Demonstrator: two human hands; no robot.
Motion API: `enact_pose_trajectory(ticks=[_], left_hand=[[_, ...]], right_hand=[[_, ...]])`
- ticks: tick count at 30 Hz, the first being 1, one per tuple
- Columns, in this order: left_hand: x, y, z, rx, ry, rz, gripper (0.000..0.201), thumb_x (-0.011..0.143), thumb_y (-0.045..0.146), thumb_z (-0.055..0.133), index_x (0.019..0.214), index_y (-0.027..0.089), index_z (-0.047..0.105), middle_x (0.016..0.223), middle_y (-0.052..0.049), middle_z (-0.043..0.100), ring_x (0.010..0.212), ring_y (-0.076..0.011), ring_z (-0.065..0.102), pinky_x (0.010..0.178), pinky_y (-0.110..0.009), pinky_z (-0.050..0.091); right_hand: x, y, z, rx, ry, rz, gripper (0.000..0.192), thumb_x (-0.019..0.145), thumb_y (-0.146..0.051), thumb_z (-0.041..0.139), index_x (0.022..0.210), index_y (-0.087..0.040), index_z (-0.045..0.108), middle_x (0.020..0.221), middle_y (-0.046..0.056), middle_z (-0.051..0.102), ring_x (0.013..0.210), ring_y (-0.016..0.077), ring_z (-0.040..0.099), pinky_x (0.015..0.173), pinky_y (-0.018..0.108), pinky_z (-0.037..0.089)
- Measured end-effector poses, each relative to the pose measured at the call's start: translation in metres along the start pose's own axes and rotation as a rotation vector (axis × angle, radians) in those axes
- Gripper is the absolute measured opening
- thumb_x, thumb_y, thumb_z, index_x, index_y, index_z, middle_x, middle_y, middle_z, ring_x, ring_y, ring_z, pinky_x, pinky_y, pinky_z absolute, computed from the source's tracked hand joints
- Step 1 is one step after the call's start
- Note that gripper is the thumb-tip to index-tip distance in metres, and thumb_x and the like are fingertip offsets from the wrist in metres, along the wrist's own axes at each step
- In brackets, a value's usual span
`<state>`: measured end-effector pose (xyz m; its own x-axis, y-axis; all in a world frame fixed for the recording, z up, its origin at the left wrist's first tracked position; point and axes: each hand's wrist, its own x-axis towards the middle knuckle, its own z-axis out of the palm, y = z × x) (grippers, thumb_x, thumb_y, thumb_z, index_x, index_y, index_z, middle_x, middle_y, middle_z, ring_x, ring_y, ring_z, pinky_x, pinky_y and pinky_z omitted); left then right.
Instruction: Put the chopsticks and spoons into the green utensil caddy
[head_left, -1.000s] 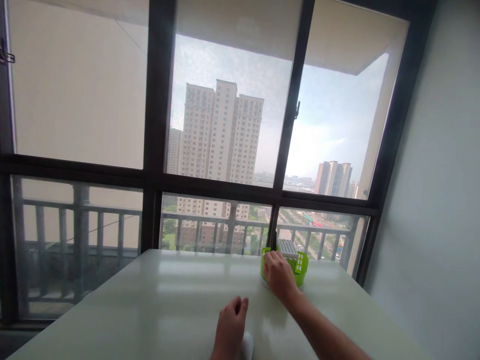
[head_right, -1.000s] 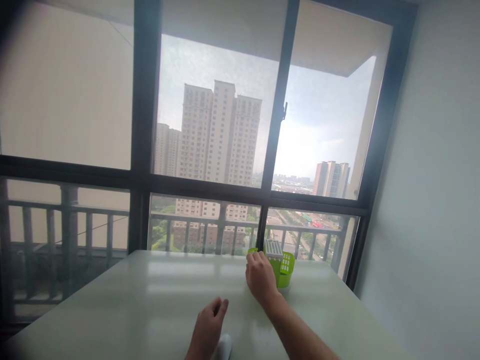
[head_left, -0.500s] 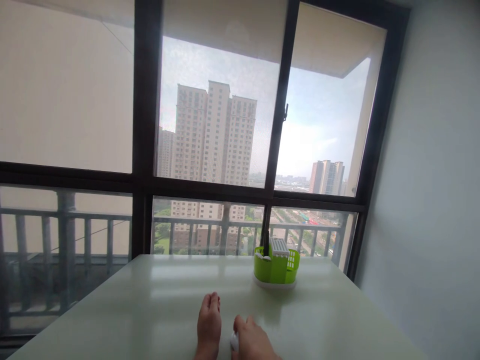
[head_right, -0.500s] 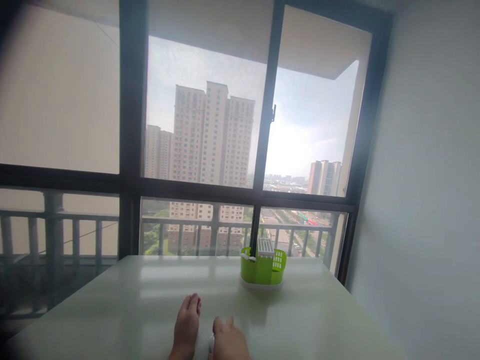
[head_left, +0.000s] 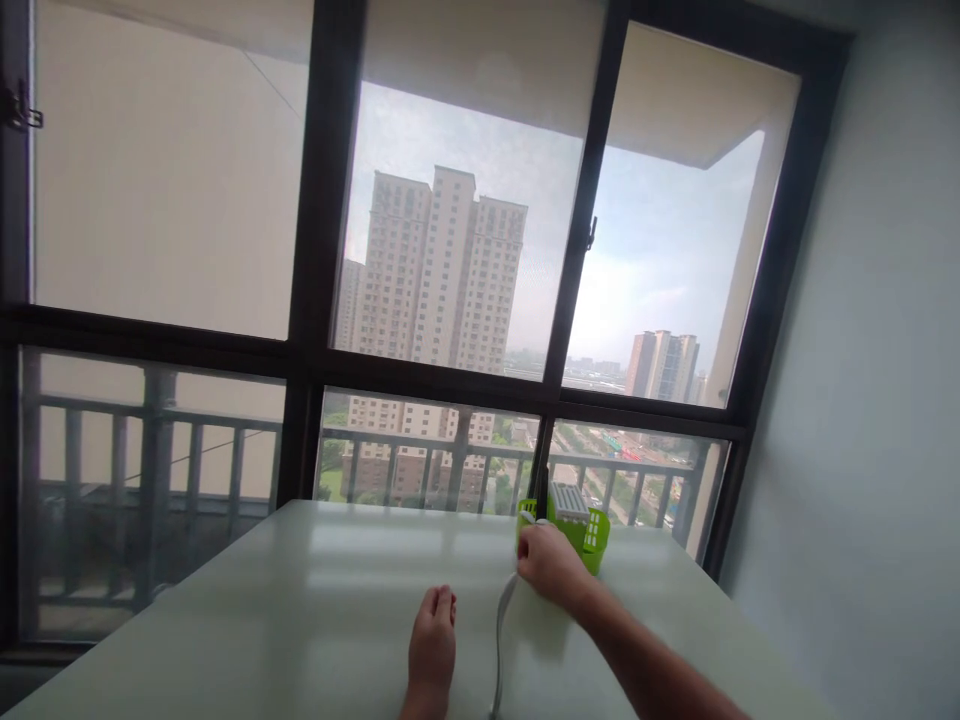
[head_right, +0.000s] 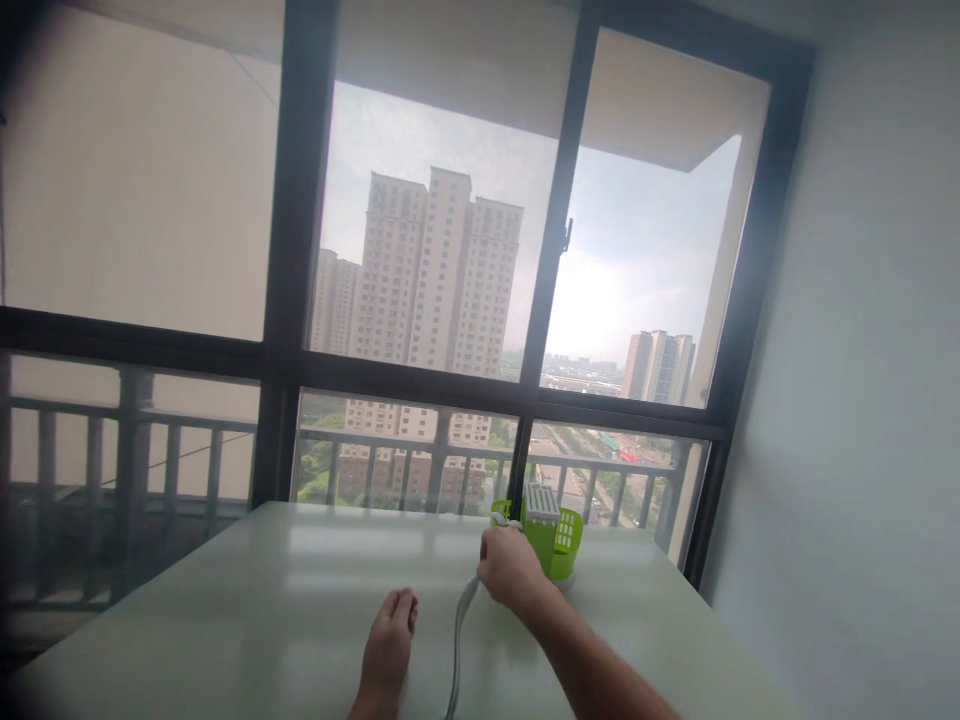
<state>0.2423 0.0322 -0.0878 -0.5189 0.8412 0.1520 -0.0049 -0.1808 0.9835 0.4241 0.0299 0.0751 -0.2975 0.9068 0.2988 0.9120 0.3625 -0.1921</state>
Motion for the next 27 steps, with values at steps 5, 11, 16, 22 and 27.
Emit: enact_pose_trajectory(ticks=[5, 11, 16, 22, 27], left_hand=[[-0.015, 0.002, 0.005, 0.230, -0.316, 0.093, 0.048, 0.085, 0.053, 0.049, 0.113, 0.018, 0.067, 0.108, -0.011, 0.072, 0.097, -0.0250, 0.066, 0.089, -0.036, 0.049], [-0.040, 0.004, 0.008, 0.616, -0.566, 0.303, 0.037, 0.086, 0.021, 0.051, 0.118, 0.028, 0.068, 0.116, -0.005, 0.073, 0.114, -0.0231, 0.063, 0.101, -0.034, 0.040], [-0.044, 0.014, 0.006, 0.613, -0.548, 0.349, 0.029, 0.100, 0.034, 0.039, 0.094, 0.026, 0.067, 0.098, -0.005, 0.074, 0.096, -0.0223, 0.067, 0.084, -0.030, 0.044], [-0.049, 0.028, 0.007, 0.409, -0.454, 0.530, 0.033, 0.101, 0.030, 0.039, 0.116, 0.026, 0.067, 0.110, -0.009, 0.070, 0.104, -0.0206, 0.064, 0.095, -0.030, 0.047], [-0.044, 0.014, 0.007, 0.422, -0.256, 0.591, 0.051, 0.098, 0.031, 0.046, 0.149, 0.025, 0.044, 0.142, -0.012, 0.056, 0.130, -0.0265, 0.053, 0.112, -0.046, 0.041]], right_hand=[[0.031, 0.021, -0.018, 0.028, -0.014, -0.022, 0.021, 0.077, -0.003, 0.060, 0.086, -0.016, 0.074, 0.084, 0.007, 0.070, 0.088, 0.0200, 0.064, 0.077, 0.023, 0.043], [-0.008, 0.005, 0.069, 0.092, -0.116, 0.052, 0.032, 0.077, 0.001, 0.059, 0.102, -0.013, 0.074, 0.092, 0.007, 0.070, 0.086, 0.0176, 0.066, 0.072, 0.019, 0.044], [-0.019, 0.006, 0.064, 0.216, 0.029, 0.021, 0.020, 0.083, -0.009, 0.063, 0.097, -0.018, 0.073, 0.096, 0.005, 0.068, 0.094, 0.0183, 0.064, 0.083, 0.022, 0.045], [-0.009, 0.011, 0.009, 0.304, -0.104, 0.073, 0.014, 0.091, -0.018, 0.057, 0.091, -0.017, 0.072, 0.071, 0.002, 0.066, 0.058, 0.0159, 0.063, 0.059, 0.023, 0.044], [0.024, 0.019, -0.053, 0.053, 0.211, 0.000, 0.014, 0.089, -0.013, 0.061, 0.084, -0.017, 0.073, 0.075, 0.003, 0.068, 0.072, 0.0157, 0.065, 0.066, 0.021, 0.042]])
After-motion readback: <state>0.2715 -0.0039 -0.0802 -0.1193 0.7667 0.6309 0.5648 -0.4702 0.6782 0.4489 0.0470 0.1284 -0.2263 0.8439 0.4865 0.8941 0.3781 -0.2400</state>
